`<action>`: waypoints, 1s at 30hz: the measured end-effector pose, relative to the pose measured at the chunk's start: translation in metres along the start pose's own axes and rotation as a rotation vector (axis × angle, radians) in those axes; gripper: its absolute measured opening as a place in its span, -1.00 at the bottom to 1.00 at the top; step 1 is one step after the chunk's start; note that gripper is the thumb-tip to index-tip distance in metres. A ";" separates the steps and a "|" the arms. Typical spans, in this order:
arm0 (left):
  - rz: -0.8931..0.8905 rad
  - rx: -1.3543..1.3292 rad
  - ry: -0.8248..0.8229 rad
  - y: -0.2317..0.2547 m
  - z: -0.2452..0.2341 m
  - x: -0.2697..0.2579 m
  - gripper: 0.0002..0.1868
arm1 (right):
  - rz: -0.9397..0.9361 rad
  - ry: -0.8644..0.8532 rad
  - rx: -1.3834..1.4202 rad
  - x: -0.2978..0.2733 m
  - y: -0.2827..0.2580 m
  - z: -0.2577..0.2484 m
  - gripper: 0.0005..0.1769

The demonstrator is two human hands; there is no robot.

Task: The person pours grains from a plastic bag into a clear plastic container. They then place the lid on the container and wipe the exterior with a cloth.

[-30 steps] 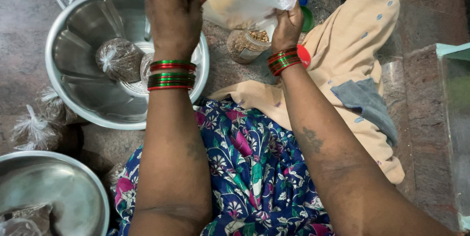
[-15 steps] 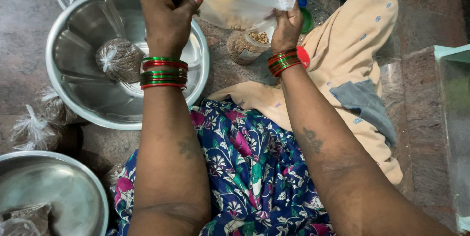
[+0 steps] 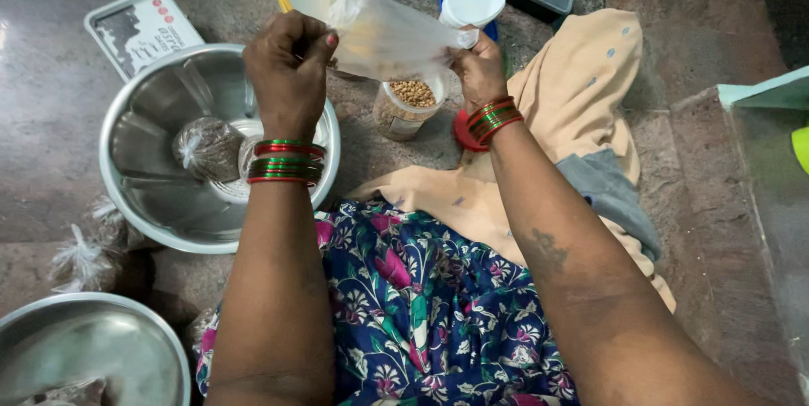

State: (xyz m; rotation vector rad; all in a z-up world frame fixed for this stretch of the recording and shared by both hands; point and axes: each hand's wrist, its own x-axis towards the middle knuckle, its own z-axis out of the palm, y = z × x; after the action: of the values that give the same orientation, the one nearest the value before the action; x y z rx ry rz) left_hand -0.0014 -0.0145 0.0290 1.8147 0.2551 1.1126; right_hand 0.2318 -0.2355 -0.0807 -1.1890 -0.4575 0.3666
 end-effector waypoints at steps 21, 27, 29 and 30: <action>0.185 0.487 -0.533 0.073 0.053 0.066 -0.85 | 0.172 0.058 -0.034 -0.057 0.021 -0.023 -0.38; 0.468 0.688 -0.438 0.087 0.058 0.061 -0.84 | -0.048 -0.153 -0.421 -0.059 -0.025 -0.022 0.09; 0.336 0.677 -0.509 0.088 0.062 0.060 -0.94 | -0.201 -0.247 -0.594 -0.055 -0.032 -0.014 -0.02; 0.270 0.671 -0.543 0.088 0.064 0.060 -0.95 | -0.278 -0.296 -0.680 -0.052 -0.034 -0.010 -0.05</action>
State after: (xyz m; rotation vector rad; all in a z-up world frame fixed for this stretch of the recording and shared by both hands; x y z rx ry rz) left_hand 0.0576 -0.0643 0.1262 2.7376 0.0557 0.6969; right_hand 0.1941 -0.2809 -0.0590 -1.7065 -1.0492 0.1420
